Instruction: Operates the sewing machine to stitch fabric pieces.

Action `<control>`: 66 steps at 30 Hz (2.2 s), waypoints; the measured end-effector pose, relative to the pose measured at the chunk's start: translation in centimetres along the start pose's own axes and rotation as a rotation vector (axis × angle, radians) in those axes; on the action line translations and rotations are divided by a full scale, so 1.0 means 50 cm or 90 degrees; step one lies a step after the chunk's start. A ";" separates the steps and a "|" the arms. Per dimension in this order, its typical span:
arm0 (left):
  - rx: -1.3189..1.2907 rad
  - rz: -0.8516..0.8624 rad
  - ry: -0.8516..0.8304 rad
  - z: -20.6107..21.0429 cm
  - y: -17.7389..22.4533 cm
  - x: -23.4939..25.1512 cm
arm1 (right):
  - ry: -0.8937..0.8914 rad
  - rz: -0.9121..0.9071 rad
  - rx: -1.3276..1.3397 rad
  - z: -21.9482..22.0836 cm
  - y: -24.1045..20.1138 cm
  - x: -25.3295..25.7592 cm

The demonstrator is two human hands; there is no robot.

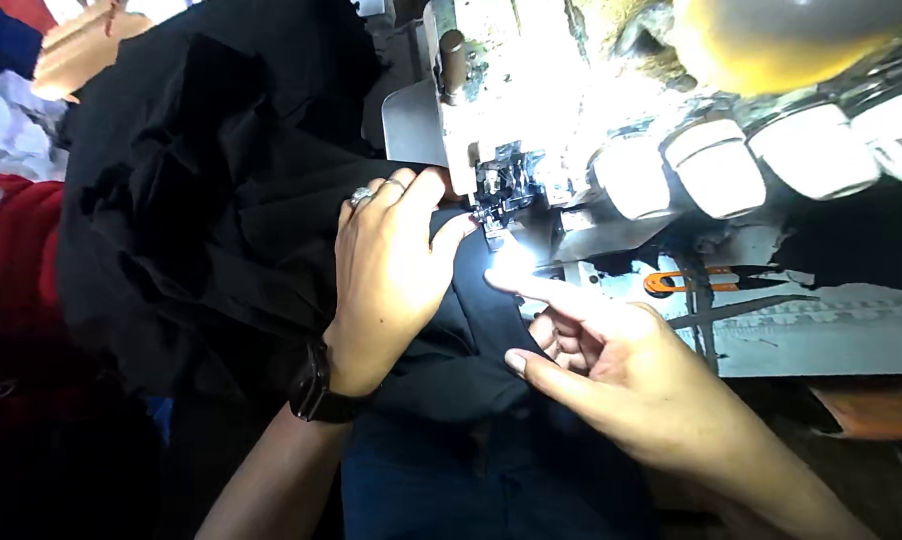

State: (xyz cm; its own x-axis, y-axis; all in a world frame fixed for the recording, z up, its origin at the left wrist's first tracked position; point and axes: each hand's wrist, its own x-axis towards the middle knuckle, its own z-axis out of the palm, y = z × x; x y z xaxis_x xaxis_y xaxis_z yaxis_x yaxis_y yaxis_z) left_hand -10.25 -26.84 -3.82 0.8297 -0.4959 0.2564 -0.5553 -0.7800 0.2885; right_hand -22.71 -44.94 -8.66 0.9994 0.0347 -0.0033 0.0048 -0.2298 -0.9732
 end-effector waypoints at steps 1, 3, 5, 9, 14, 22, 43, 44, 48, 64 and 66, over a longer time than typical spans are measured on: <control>0.005 -0.012 0.028 0.017 -0.003 -0.002 | -0.003 0.015 0.018 -0.001 -0.002 0.001; -0.008 -0.026 0.084 0.045 -0.011 -0.002 | 0.011 0.031 0.038 -0.001 -0.003 0.002; -0.020 -0.021 0.103 0.055 -0.019 0.012 | 0.055 0.037 0.038 -0.002 -0.003 0.009; -0.043 0.015 0.073 0.050 -0.031 0.036 | 0.097 0.068 0.066 -0.007 -0.002 0.031; -0.087 0.049 0.077 0.050 -0.030 0.034 | 0.103 0.070 0.114 0.000 -0.004 0.027; -0.139 0.039 0.084 0.065 -0.046 0.057 | 0.145 -0.011 0.110 0.024 -0.004 -0.012; -0.143 0.028 -0.010 -0.063 -0.070 0.061 | 0.218 -0.028 -0.017 0.024 -0.011 0.064; -0.129 0.051 -0.018 -0.106 -0.067 0.011 | 0.219 -0.026 -0.012 0.023 -0.012 0.065; -0.087 0.143 -0.116 -0.167 -0.109 -0.118 | 0.221 0.004 -0.015 0.017 -0.011 0.068; -0.386 0.176 0.030 -0.273 0.125 -0.106 | 0.353 -0.375 -0.260 0.087 -0.101 0.018; -0.349 0.140 0.066 -0.294 0.123 -0.100 | 0.316 -0.416 -0.203 0.090 -0.143 0.018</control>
State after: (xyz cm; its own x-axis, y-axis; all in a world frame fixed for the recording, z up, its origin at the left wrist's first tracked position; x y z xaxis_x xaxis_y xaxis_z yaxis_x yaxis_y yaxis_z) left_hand -18.63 -23.56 10.22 0.6971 -0.5623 0.4448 -0.6849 -0.3389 0.6450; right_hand -22.02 -38.89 -2.73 0.6925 -0.1545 0.7047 0.5169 -0.5752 -0.6341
